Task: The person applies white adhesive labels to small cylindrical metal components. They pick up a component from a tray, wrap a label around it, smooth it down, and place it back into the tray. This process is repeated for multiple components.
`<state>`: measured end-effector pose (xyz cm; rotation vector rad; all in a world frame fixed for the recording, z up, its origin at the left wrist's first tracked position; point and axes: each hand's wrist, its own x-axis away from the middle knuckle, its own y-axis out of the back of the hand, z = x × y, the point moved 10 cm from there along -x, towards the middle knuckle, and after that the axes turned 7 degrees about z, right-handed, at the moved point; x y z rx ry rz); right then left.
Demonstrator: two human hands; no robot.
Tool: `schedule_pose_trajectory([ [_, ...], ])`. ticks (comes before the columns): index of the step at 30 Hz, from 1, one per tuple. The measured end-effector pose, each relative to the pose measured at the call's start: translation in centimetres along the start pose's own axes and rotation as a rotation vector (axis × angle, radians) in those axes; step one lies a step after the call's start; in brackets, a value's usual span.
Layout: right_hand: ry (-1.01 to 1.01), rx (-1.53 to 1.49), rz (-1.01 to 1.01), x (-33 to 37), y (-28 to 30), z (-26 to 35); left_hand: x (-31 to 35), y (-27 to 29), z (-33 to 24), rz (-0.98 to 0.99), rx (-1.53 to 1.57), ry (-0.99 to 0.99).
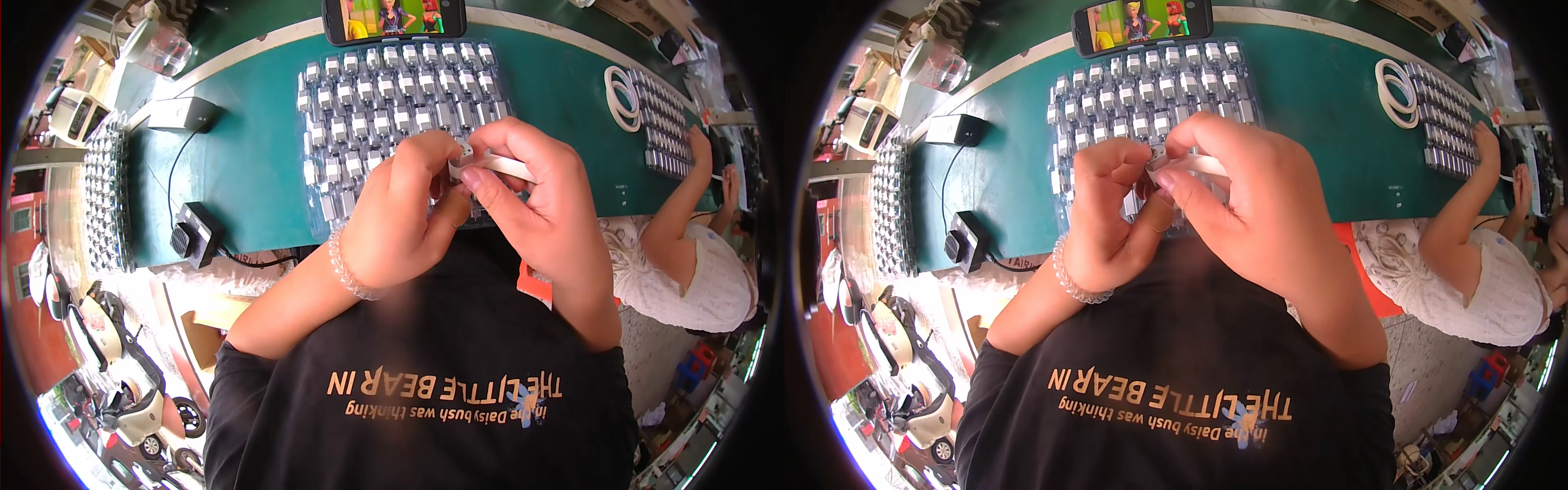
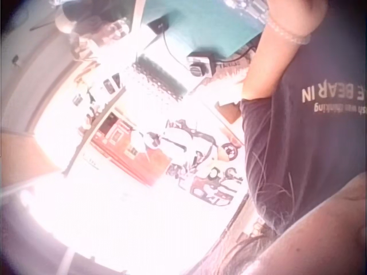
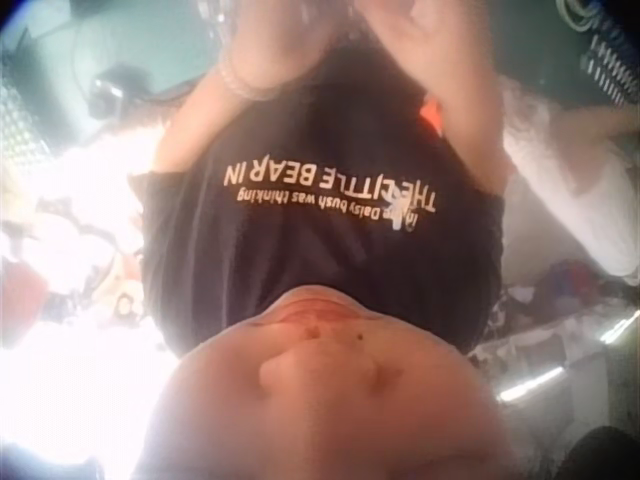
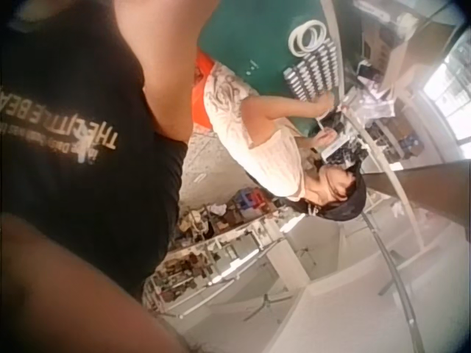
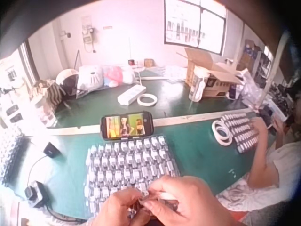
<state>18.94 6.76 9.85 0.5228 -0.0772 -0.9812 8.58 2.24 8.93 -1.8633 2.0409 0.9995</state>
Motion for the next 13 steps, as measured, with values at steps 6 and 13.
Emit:
schedule_pose_trajectory([
  [6, -0.018, -0.155, 0.062, 0.3, -0.6, -0.6, 0.8, -0.4, -0.5, 0.064, -0.068, -0.119],
  [13, -0.025, 0.024, 0.005, 0.0, -0.3, -0.4, -0.7, 0.3, -1.8, 0.066, -0.273, -0.21],
])
